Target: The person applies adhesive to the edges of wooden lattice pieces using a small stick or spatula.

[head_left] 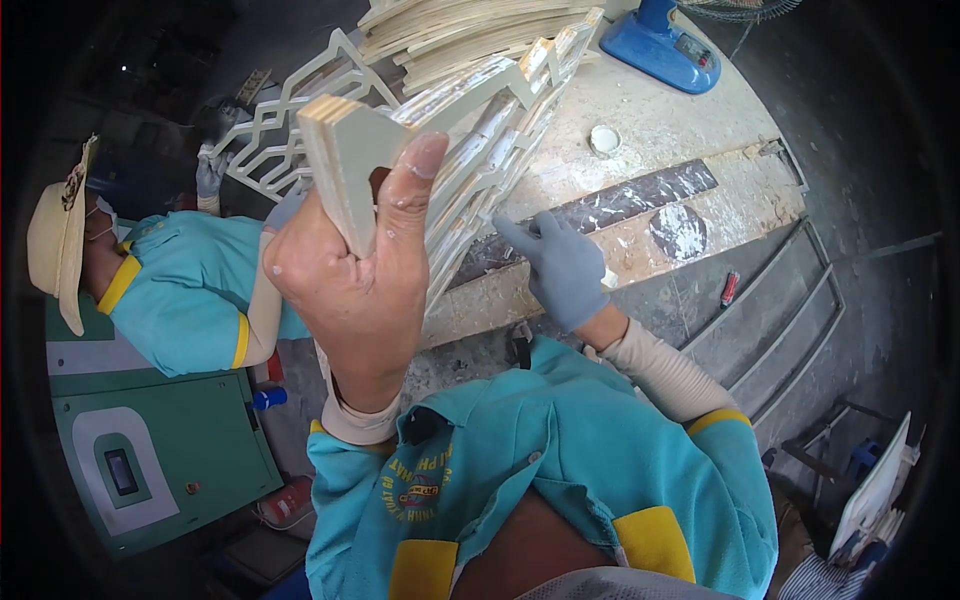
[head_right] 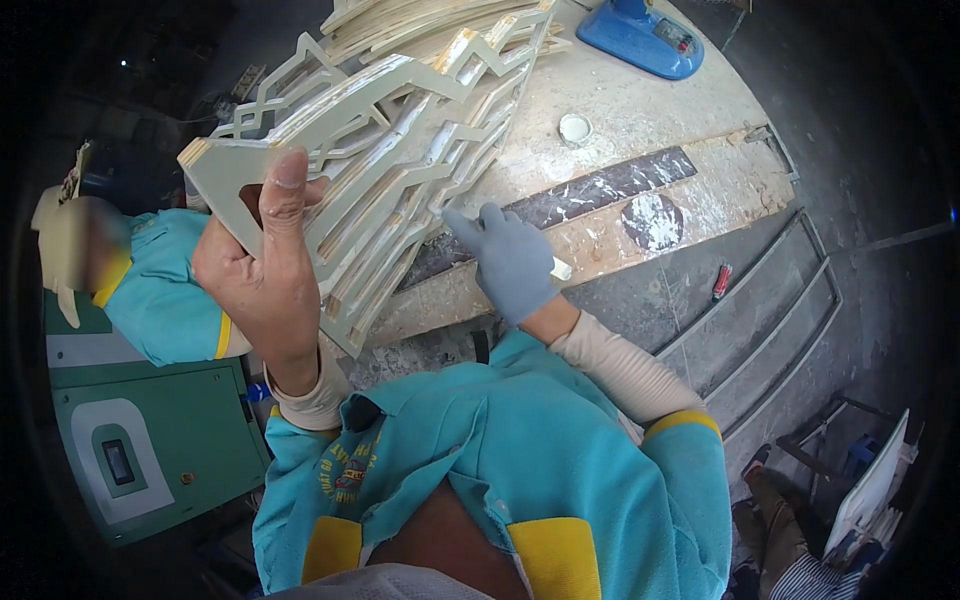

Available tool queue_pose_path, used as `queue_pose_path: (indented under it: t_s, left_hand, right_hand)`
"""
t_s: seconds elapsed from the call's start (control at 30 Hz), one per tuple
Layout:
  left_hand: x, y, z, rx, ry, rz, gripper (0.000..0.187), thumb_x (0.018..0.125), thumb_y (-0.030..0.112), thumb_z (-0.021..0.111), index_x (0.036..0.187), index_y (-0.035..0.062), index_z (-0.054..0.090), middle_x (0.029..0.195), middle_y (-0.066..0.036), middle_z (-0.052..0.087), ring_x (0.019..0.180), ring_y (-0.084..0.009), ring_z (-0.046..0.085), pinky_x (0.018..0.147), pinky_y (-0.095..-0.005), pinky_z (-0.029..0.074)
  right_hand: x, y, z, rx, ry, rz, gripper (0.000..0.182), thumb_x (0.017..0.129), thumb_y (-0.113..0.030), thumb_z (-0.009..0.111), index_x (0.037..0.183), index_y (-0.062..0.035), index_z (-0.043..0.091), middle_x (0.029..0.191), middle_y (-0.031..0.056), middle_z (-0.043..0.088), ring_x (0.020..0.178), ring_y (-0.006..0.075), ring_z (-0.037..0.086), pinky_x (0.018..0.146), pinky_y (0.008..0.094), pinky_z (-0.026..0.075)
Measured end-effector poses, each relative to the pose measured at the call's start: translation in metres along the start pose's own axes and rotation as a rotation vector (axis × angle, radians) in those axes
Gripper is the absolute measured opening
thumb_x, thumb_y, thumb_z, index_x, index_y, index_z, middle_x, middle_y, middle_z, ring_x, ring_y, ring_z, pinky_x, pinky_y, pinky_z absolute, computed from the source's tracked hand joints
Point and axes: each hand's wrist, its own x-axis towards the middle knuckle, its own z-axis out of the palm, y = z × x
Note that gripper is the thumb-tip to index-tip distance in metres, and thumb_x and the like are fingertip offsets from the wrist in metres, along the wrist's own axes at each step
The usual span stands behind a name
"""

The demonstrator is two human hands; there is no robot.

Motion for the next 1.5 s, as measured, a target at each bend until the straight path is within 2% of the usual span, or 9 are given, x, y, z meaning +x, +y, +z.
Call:
queue_pose_path:
  t_s: [0.33,0.53,0.63,0.8,1.03,1.1,1.2,1.43,1.5]
  left_hand:
    - [0.008,0.0,0.005,-0.035,-0.007,0.03,0.029,0.097,0.025,0.075,0.086,-0.0025,0.072,0.074,-0.006,0.072,0.067,-0.0072,0.059,0.061,-0.0236,0.042]
    - [0.01,-0.004,0.005,-0.027,-0.002,0.003,0.03,0.096,0.025,0.075,0.085,-0.0027,0.072,0.073,-0.006,0.071,0.067,-0.0069,0.058,0.061,-0.0233,0.043]
    - [0.01,-0.003,0.006,-0.018,-0.007,-0.002,0.031,0.096,0.026,0.075,0.084,-0.0024,0.072,0.073,-0.005,0.071,0.067,-0.0069,0.058,0.061,-0.0233,0.042]
    - [0.009,-0.005,0.006,-0.036,0.002,-0.015,0.03,0.096,0.025,0.075,0.083,-0.0017,0.072,0.072,-0.005,0.071,0.067,-0.0072,0.058,0.062,-0.0231,0.042]
    - [0.006,-0.007,0.006,-0.074,0.016,-0.003,0.03,0.097,0.025,0.075,0.082,-0.0015,0.072,0.073,-0.006,0.071,0.068,-0.0073,0.059,0.064,-0.0233,0.044]
    - [0.005,-0.007,0.003,-0.085,-0.01,-0.018,0.029,0.097,0.025,0.074,0.084,-0.0015,0.072,0.073,-0.005,0.071,0.067,-0.0071,0.058,0.064,-0.0231,0.043]
    - [0.003,-0.01,0.0,-0.133,0.0,-0.066,0.029,0.098,0.025,0.073,0.085,-0.0014,0.072,0.073,-0.005,0.071,0.068,-0.0069,0.058,0.064,-0.023,0.043]
    - [-0.001,-0.008,0.001,-0.146,0.01,-0.046,0.029,0.098,0.024,0.073,0.084,-0.0012,0.072,0.073,-0.005,0.07,0.067,-0.0071,0.057,0.064,-0.0232,0.043]
    - [-0.004,-0.01,0.002,-0.15,0.005,-0.019,0.03,0.098,0.025,0.073,0.084,-0.0015,0.072,0.072,-0.005,0.07,0.067,-0.0074,0.058,0.063,-0.0228,0.043]
  right_hand:
    - [0.011,0.003,0.002,-0.014,0.034,0.001,0.064,0.076,0.004,0.06,0.129,-0.0291,0.07,0.083,0.0069,0.055,0.066,0.0275,0.059,0.057,0.0403,0.048]
    - [0.01,0.011,-0.004,0.191,-0.022,-0.001,0.064,0.075,0.001,0.063,0.132,-0.0286,0.066,0.089,0.0078,0.058,0.072,0.0282,0.064,0.06,0.0408,0.052]
    - [0.018,0.01,-0.005,0.092,-0.051,0.051,0.061,0.076,0.0,0.063,0.129,-0.0294,0.068,0.09,0.0075,0.059,0.072,0.0293,0.065,0.061,0.0415,0.053]
    - [0.008,0.011,-0.003,0.252,-0.093,0.045,0.058,0.08,0.003,0.061,0.129,-0.0268,0.07,0.085,0.0084,0.058,0.069,0.0297,0.063,0.062,0.0409,0.051]
    - [0.017,0.01,-0.007,0.021,-0.049,0.029,0.049,0.086,-0.001,0.063,0.126,-0.0278,0.072,0.084,0.0089,0.06,0.068,0.0298,0.063,0.061,0.0413,0.05]
    - [0.004,0.012,-0.004,0.268,-0.133,0.042,0.048,0.087,-0.001,0.063,0.125,-0.0277,0.073,0.082,0.0094,0.06,0.069,0.029,0.063,0.059,0.0405,0.049]
    - [-0.005,0.022,-0.006,0.372,-0.068,0.053,0.049,0.087,-0.001,0.064,0.126,-0.028,0.072,0.081,0.009,0.06,0.068,0.0285,0.063,0.058,0.0396,0.048]
    - [0.008,0.013,-0.006,0.21,0.022,0.095,0.048,0.086,-0.002,0.065,0.126,-0.0279,0.072,0.081,0.0089,0.059,0.066,0.0286,0.061,0.058,0.0395,0.047]
    - [0.011,0.01,-0.001,0.157,-0.055,0.108,0.049,0.085,-0.001,0.065,0.126,-0.0279,0.072,0.081,0.0098,0.058,0.066,0.0287,0.06,0.058,0.0397,0.047]
